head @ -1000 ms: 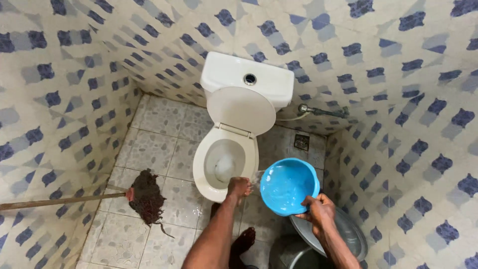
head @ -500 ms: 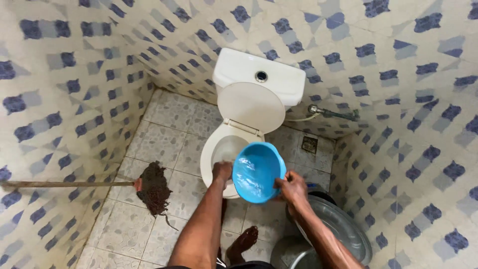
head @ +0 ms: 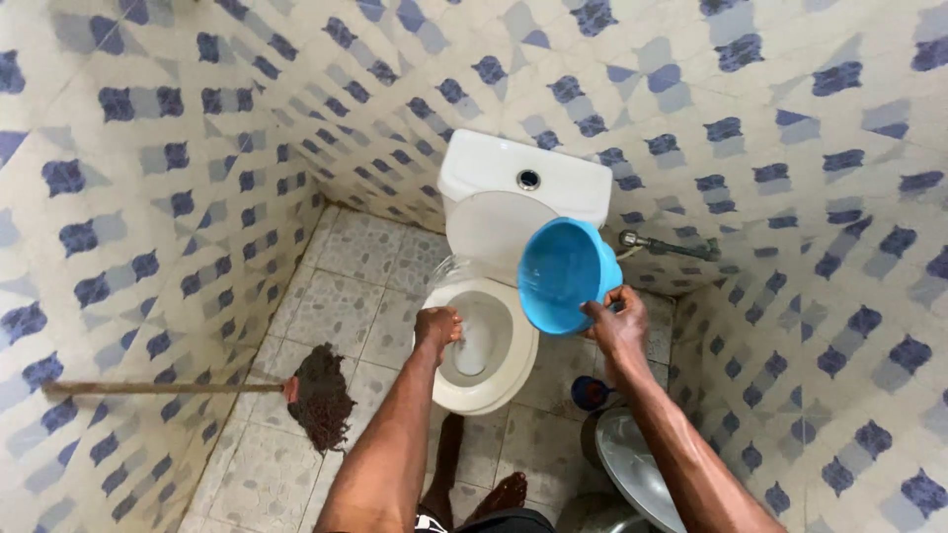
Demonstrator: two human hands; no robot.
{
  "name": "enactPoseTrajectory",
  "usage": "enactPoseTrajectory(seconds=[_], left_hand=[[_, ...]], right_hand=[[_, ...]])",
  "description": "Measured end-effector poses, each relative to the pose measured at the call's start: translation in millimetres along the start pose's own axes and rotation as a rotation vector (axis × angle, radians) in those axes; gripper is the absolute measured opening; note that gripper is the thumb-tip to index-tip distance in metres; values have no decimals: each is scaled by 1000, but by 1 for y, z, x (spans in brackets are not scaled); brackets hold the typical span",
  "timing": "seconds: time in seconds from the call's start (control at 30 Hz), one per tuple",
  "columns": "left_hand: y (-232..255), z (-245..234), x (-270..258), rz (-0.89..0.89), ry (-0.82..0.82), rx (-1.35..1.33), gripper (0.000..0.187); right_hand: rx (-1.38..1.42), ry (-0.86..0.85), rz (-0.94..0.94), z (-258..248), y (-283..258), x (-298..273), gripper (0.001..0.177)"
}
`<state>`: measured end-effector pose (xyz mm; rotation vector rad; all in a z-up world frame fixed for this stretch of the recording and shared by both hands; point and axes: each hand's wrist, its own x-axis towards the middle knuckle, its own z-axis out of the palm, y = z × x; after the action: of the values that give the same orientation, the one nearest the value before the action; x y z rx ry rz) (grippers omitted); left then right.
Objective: Cleaning a toilet bowl with a cloth and rinsing with water from a basin.
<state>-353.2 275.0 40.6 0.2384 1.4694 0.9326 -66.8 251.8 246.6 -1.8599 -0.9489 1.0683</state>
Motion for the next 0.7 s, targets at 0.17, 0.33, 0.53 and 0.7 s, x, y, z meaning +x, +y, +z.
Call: enactPoseTrajectory(seconds=[0.17, 0.33, 0.53, 0.7], left_hand=[[-19, 39, 19, 14, -109, 18, 10], [-98, 74, 162, -370, -1181, -661, 15], [-11, 112, 80, -57, -322, 197, 29], [60, 112, 8, 21, -290, 252, 11]], right_hand=[[-258, 132, 14, -10, -26, -29, 20], [-427, 205, -465, -9, 29, -10, 24], [-319, 129, -297, -7, -30, -28, 26], [-251, 119, -325, -8, -62, -26, 23]])
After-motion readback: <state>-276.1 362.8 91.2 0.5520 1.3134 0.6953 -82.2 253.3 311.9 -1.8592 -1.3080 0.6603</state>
